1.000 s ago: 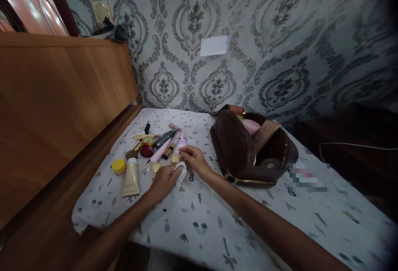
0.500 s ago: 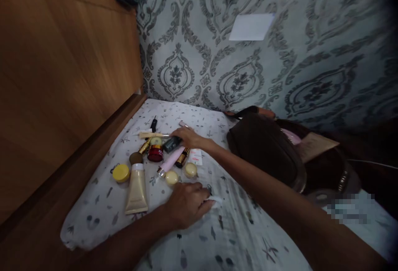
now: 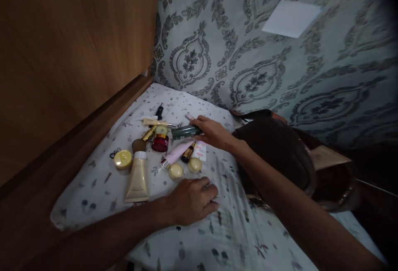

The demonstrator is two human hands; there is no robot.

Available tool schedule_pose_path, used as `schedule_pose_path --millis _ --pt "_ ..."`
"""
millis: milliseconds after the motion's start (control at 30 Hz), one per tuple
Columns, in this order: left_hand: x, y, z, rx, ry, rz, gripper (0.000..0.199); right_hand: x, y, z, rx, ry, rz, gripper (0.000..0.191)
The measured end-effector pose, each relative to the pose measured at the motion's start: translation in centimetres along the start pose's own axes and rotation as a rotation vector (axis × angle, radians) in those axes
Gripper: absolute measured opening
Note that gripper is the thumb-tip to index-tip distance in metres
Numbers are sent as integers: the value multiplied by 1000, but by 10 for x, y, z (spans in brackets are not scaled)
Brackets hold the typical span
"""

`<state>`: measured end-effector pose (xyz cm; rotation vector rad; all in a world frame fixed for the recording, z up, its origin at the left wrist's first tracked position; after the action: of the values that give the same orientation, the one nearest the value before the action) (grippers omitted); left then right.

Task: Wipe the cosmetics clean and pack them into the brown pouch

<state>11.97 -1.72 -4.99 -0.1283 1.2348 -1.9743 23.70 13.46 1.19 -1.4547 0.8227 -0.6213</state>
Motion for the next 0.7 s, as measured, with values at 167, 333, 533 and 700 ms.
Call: schedule_pose_path --millis 167,333,533,700 --pt "9 -17 -2 -40 144 436 31 62 -12 -16 -286 273 147 33" --pt "10 -30 -2 -336 224 668 44 117 3 -51 -855 526 137 30" --pt "6 -34 -8 -122 28 638 29 147 22 -86 -1119 551 96 27" --pt "4 -33 -22 800 -536 815 41 154 30 -93 -1126 524 144 31"
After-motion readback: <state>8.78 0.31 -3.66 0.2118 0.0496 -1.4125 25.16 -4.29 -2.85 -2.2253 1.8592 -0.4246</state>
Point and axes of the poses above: each hand's wrist, its own x-axis away from the middle knuckle, its own y-axis out of the palm, z = x × y, the point moved 2 cm from there along -x, towards the middle knuckle, and after that the axes turned 9 degrees about z, right-handed, at the moved point
